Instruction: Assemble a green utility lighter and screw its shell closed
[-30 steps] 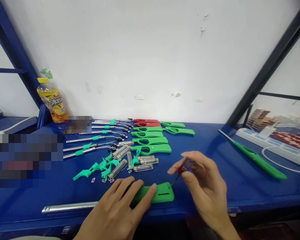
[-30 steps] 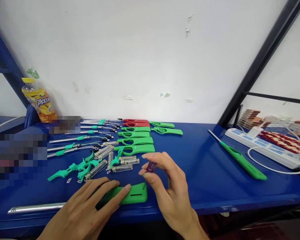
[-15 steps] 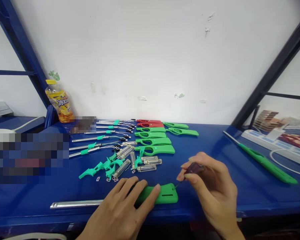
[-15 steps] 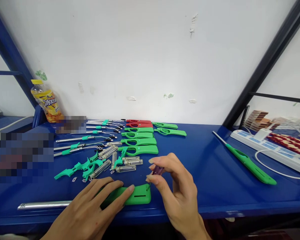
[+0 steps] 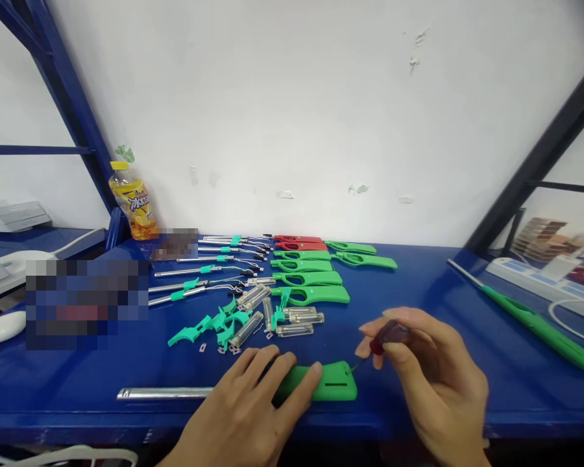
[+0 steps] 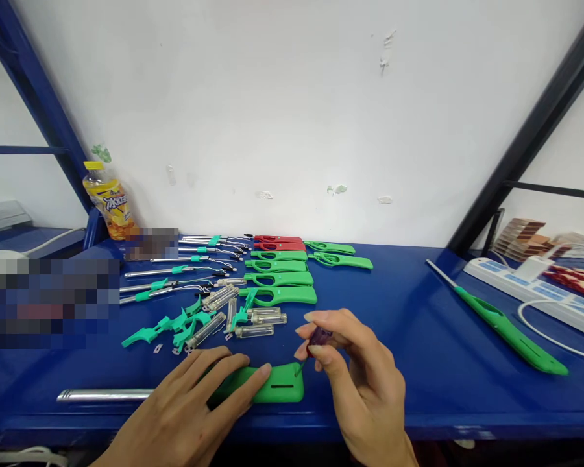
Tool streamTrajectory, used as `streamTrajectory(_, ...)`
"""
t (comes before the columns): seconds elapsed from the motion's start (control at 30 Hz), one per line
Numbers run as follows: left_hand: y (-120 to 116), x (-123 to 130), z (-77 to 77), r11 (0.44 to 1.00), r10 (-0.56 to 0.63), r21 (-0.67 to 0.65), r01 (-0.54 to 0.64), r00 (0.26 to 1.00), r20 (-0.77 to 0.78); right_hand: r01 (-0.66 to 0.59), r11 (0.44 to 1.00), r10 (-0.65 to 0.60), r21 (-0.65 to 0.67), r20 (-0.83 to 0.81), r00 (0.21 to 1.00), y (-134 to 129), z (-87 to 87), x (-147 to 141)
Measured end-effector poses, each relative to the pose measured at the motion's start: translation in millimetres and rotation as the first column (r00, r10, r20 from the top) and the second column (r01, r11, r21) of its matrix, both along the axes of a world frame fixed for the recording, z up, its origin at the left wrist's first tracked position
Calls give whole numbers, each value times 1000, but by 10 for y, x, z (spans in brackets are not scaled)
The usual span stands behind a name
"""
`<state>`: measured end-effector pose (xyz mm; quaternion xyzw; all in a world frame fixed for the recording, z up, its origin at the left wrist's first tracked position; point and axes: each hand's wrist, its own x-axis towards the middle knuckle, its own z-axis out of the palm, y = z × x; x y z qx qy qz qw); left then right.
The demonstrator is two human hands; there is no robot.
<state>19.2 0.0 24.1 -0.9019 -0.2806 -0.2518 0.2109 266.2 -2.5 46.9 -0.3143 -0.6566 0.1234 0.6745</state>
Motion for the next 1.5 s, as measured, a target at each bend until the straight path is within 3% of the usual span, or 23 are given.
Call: streamTrajectory(1.5,56,23,-53,998,-16,65,12,998,53,7,999,-6,33,-10,1000,32,-33,6)
